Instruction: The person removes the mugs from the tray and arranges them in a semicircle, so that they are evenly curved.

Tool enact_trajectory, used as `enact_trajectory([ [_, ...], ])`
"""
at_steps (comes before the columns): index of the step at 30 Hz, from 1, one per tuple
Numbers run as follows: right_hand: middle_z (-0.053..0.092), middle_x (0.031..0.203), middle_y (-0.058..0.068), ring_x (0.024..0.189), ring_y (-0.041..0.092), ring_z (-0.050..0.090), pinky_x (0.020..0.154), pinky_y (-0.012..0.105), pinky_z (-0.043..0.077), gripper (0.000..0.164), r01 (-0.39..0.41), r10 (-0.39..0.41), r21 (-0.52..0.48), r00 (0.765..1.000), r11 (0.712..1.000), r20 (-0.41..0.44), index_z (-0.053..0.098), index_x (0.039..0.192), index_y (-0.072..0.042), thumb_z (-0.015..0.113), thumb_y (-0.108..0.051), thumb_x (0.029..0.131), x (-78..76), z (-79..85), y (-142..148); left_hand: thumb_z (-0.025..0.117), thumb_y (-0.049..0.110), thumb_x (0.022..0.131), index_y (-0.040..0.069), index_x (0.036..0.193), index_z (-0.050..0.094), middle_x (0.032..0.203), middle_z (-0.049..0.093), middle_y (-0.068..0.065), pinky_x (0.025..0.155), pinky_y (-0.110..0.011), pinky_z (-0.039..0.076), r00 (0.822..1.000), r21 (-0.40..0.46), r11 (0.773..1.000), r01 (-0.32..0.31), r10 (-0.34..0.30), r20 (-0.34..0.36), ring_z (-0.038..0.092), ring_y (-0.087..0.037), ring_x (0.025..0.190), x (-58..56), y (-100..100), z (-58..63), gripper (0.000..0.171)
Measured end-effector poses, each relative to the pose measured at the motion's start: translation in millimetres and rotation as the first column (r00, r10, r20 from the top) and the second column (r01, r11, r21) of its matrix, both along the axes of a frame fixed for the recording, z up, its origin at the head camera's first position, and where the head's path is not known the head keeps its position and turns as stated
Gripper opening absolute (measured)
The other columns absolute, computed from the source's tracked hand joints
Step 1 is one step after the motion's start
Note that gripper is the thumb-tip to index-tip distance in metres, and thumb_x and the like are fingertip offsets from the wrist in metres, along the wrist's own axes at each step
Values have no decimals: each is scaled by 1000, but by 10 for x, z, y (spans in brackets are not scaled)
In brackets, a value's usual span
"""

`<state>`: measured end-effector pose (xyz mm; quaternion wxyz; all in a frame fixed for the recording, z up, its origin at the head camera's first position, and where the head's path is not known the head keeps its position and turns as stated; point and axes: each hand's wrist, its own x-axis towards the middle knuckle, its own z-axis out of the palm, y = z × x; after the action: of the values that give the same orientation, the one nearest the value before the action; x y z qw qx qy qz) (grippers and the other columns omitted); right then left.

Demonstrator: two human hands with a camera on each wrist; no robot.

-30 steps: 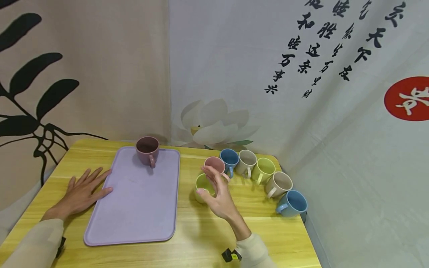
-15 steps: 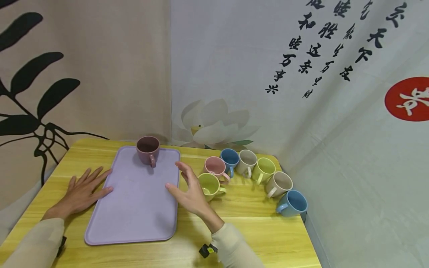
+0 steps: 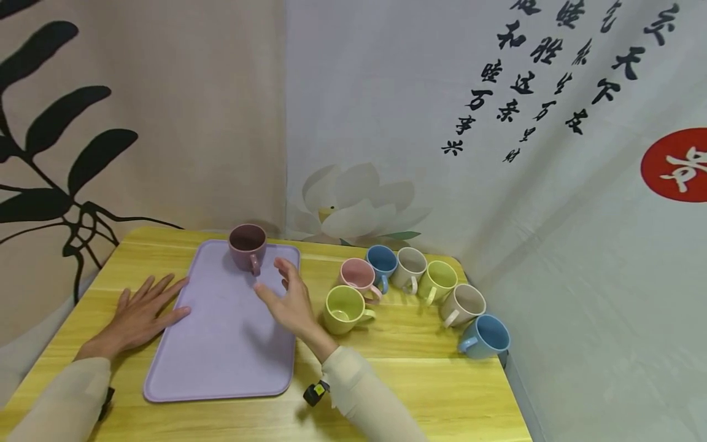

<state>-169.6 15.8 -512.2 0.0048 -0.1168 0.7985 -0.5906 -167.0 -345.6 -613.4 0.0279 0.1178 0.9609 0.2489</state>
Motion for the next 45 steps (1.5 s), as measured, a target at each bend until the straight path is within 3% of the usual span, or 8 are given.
enact_trajectory([
  [7,59,168,19,158,39,57,134,51,47,79,68,-69,17,997,998,31,47,168,-4,83,-33,103,-174,-121,-183,59,59,114,22,181,25,186,15,-33,123,-96,-8,1000,1,1000,1,-1,4,3,-70,169,-6,-2,-24,84],
  [20,66,162,19,155,32,63,129,49,53,69,62,-65,34,993,998,94,56,160,0,83,-27,102,-378,-320,-451,59,59,114,23,181,25,186,16,-33,122,-96,-6,1000,-2,1000,-3,3,5,4,-71,168,-2,-12,-22,84],
  [27,73,150,23,147,32,69,126,51,56,60,58,-46,-80,987,995,151,58,155,5,80,-16,103,-449,-361,-507,59,59,113,23,181,26,186,17,-34,122,-96,-7,1000,4,1000,-7,7,4,3,-70,169,2,-3,-23,84],
  [30,77,140,24,136,27,73,123,52,57,53,67,-47,-131,987,989,151,62,151,7,79,-11,103,-468,-372,-526,60,59,113,23,181,27,186,18,-33,123,-96,-6,1000,9,1000,-11,11,5,5,-70,169,8,3,-10,84],
  [33,81,126,18,116,13,74,116,44,62,46,103,-86,-124,987,987,135,68,144,5,80,-11,102,-478,-381,-535,61,58,113,23,181,28,186,19,-33,123,-96,-4,1000,10,1000,-13,13,3,6,-70,169,9,14,13,83],
  [37,81,108,10,92,-1,64,93,22,62,37,185,-175,-82,978,979,112,76,133,2,82,-12,99,-469,-403,-555,60,57,114,22,181,27,185,19,-33,123,-96,-3,1000,0,1000,-11,11,7,6,-69,169,12,16,39,82],
  [40,81,101,8,84,-3,61,78,14,55,28,254,-241,-105,963,962,125,79,125,1,82,-10,99,-451,-415,-572,60,57,114,22,181,28,186,19,-33,123,-96,-4,1000,1,1000,-9,9,7,6,-69,169,11,13,39,82],
  [45,82,93,11,76,-2,62,69,11,52,13,341,-324,-136,936,930,138,80,110,1,82,-6,100,-398,-407,-568,61,57,113,23,181,28,186,19,-33,123,-96,-6,1000,17,1000,-4,4,-1,5,-69,169,7,13,8,83],
])
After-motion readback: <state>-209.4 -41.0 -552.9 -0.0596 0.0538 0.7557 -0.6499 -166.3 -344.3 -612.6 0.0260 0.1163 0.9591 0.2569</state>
